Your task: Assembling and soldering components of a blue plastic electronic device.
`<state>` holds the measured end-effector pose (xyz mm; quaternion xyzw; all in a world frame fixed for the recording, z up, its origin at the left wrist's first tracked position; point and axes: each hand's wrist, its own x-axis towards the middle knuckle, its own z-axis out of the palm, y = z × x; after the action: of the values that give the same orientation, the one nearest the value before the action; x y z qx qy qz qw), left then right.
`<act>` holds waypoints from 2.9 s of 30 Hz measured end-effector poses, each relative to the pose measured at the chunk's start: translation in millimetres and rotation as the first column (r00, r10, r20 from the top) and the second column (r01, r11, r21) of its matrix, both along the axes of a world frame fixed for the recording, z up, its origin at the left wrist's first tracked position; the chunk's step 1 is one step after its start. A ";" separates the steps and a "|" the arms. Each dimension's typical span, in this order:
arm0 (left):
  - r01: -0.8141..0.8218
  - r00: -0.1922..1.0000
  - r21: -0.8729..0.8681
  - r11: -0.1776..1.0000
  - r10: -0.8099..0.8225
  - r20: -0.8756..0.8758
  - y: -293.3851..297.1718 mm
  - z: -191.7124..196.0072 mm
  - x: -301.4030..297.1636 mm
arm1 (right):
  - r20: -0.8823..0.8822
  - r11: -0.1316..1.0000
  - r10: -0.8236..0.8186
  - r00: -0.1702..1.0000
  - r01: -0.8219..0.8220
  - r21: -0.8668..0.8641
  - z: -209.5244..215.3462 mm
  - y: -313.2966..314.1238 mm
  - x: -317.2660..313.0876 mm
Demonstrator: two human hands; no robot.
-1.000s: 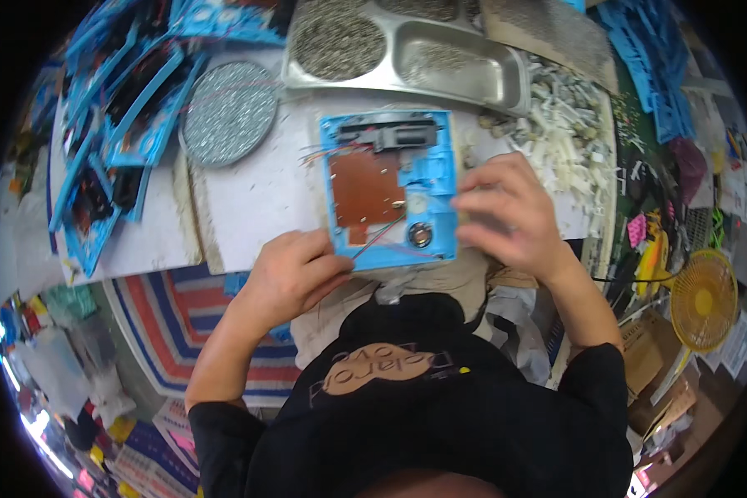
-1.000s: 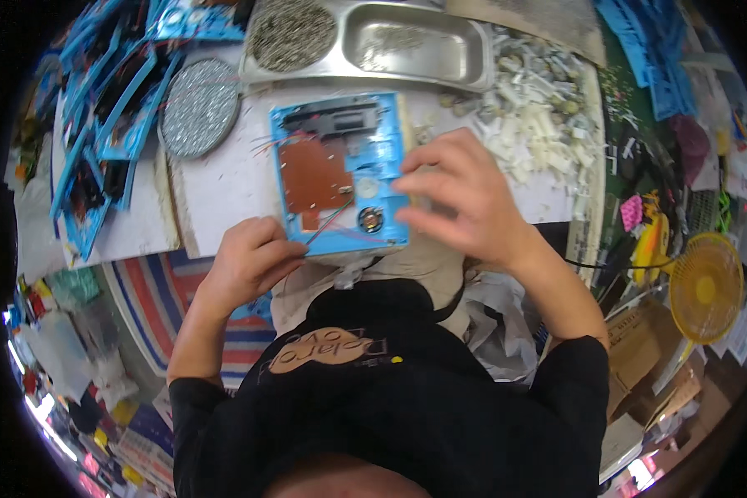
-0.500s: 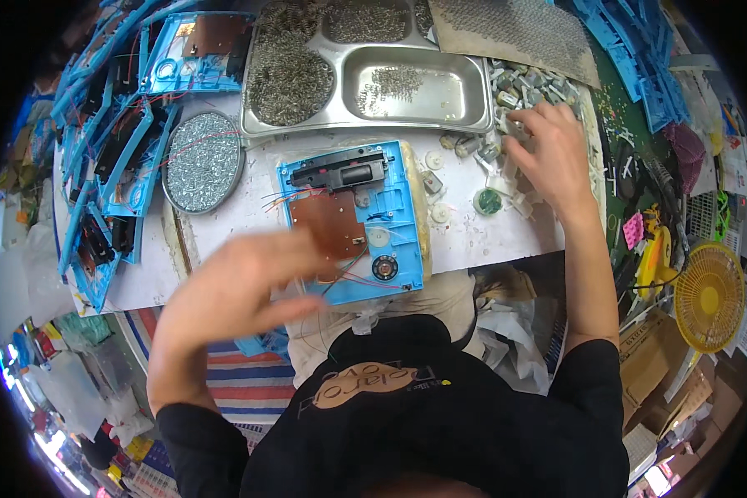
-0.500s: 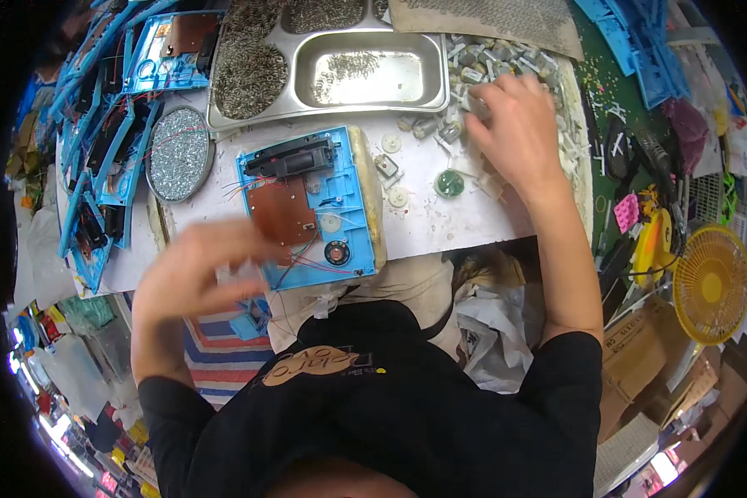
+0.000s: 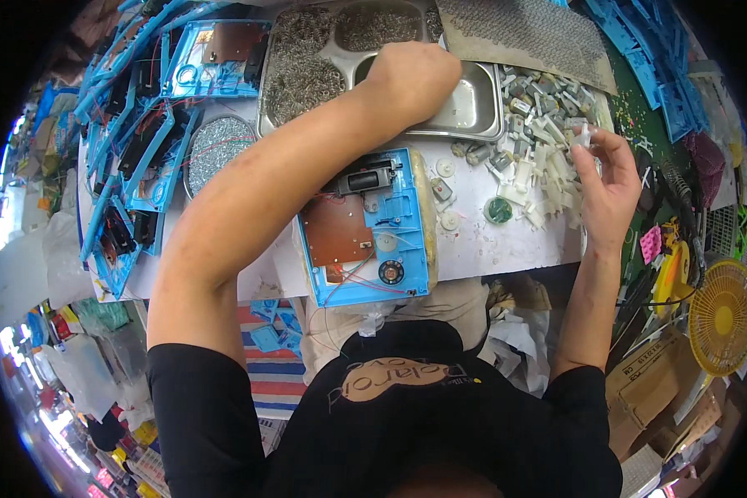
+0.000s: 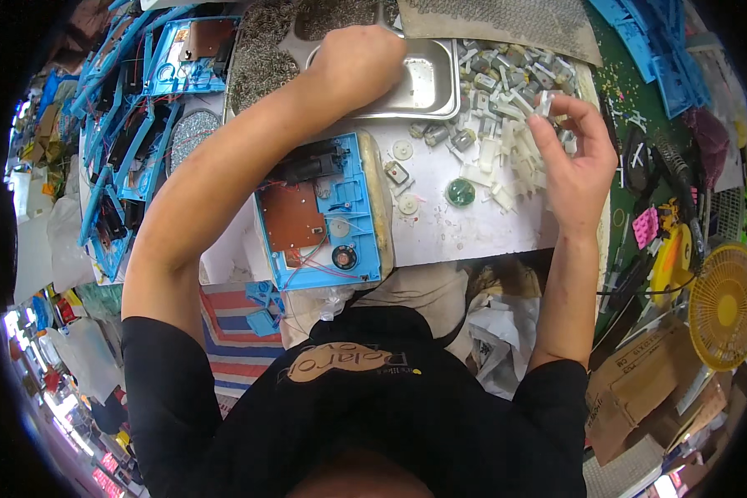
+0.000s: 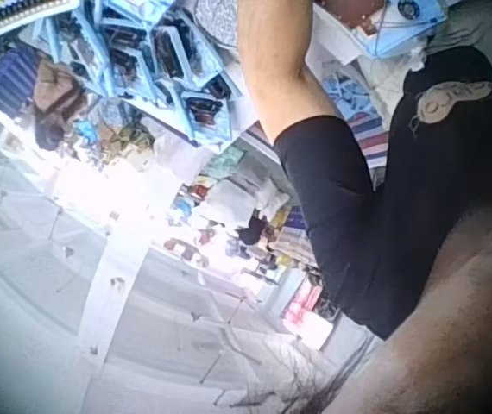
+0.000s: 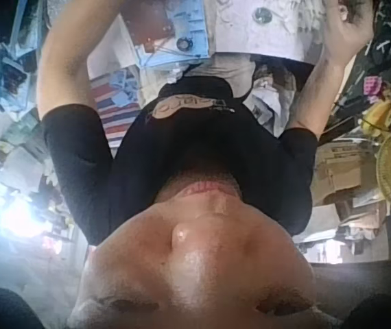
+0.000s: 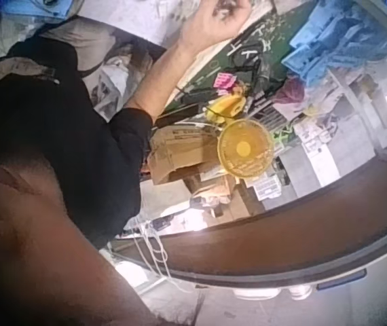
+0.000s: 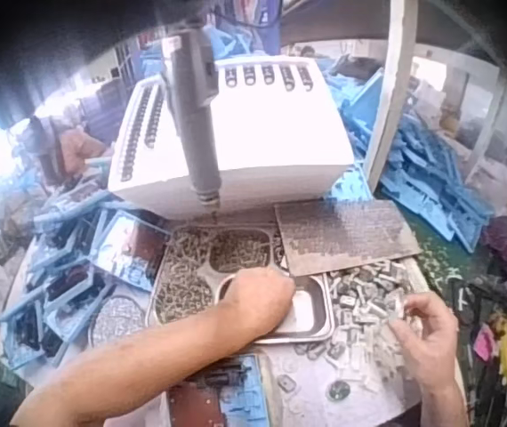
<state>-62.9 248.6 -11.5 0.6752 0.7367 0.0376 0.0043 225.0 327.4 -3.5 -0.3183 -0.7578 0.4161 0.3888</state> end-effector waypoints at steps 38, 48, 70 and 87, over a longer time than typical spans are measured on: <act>-0.254 -0.155 -0.398 0.881 0.369 0.916 -238.8 55.8 85.1 | 0.252 0.616 0.668 0.700 -0.711 0.339 43.9 -133.7 -50.6; 0.076 0.875 0.123 0.989 -0.125 0.468 -191.4 24.8 55.1 | -0.398 0.478 0.408 0.822 -0.564 -0.674 7.2 -131.1 11.6; -0.037 0.772 0.321 0.946 -0.177 0.611 -205.8 14.4 52.4 | 0.298 0.695 0.672 0.677 -0.717 0.061 33.6 -96.0 -30.9; 0.089 0.791 0.174 0.981 -0.176 0.586 -191.4 19.6 40.5 | 0.227 0.827 0.546 0.806 -0.562 0.007 26.0 -91.6 -9.6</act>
<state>-22.4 57.2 8.1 0.6774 0.6440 0.2987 0.1927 215.4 235.8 22.5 -0.1118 -0.8699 0.4464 0.1775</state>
